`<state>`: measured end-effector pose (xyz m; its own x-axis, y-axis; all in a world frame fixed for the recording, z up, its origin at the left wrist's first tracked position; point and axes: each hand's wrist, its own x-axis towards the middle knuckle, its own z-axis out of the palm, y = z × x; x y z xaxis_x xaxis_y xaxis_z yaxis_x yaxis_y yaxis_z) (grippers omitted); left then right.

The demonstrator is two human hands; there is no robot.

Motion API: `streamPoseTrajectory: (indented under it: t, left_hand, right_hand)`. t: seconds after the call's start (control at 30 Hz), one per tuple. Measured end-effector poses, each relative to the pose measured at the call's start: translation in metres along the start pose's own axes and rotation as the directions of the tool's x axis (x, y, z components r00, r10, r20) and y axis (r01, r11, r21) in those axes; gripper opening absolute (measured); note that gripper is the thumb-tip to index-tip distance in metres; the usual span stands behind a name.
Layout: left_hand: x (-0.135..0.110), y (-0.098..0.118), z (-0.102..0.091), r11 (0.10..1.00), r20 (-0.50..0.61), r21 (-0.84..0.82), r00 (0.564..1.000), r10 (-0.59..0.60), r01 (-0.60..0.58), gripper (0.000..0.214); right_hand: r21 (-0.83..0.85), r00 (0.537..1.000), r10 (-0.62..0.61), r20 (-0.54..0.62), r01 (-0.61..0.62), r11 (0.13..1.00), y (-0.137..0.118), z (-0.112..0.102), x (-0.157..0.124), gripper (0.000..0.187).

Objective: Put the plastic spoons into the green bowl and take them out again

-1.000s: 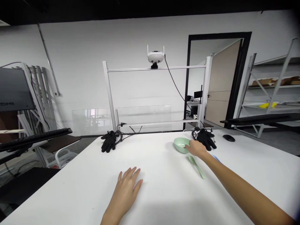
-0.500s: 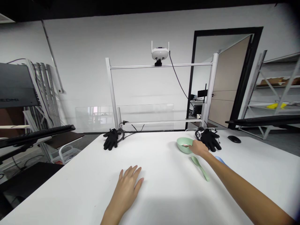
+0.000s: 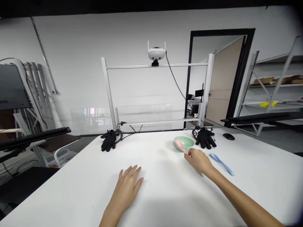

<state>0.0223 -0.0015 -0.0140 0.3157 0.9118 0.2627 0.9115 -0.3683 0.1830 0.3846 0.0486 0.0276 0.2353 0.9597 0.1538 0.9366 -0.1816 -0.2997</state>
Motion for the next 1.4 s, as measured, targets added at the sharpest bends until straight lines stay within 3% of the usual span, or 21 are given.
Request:
streamPoseTrajectory:
  t: [0.17,0.47,0.87,1.4]
  left_hand:
    - [0.000,0.001,-0.001,1.000,-0.016,-0.002,1.000,0.020,-0.020,0.051]
    - [-0.001,0.003,-0.006,1.000,0.017,0.013,1.000,-0.004,0.004,0.054]
    - [-0.001,0.004,-0.007,1.000,0.027,0.017,1.000,-0.009,0.008,0.053]
    - [-0.001,0.007,-0.010,0.999,0.051,0.034,0.998,-0.023,0.021,0.054]
  right_hand:
    - [-0.022,0.997,-0.008,0.082,0.009,1.000,-0.010,0.022,-0.023,0.033]
    - [-0.016,0.993,-0.001,0.118,0.002,1.000,-0.007,0.057,-0.020,0.033]
    - [-0.049,0.994,-0.012,0.105,0.017,0.999,-0.010,0.068,-0.024,0.035]
    - [-0.118,0.996,-0.022,0.085,0.032,0.993,-0.013,0.068,-0.032,0.037]
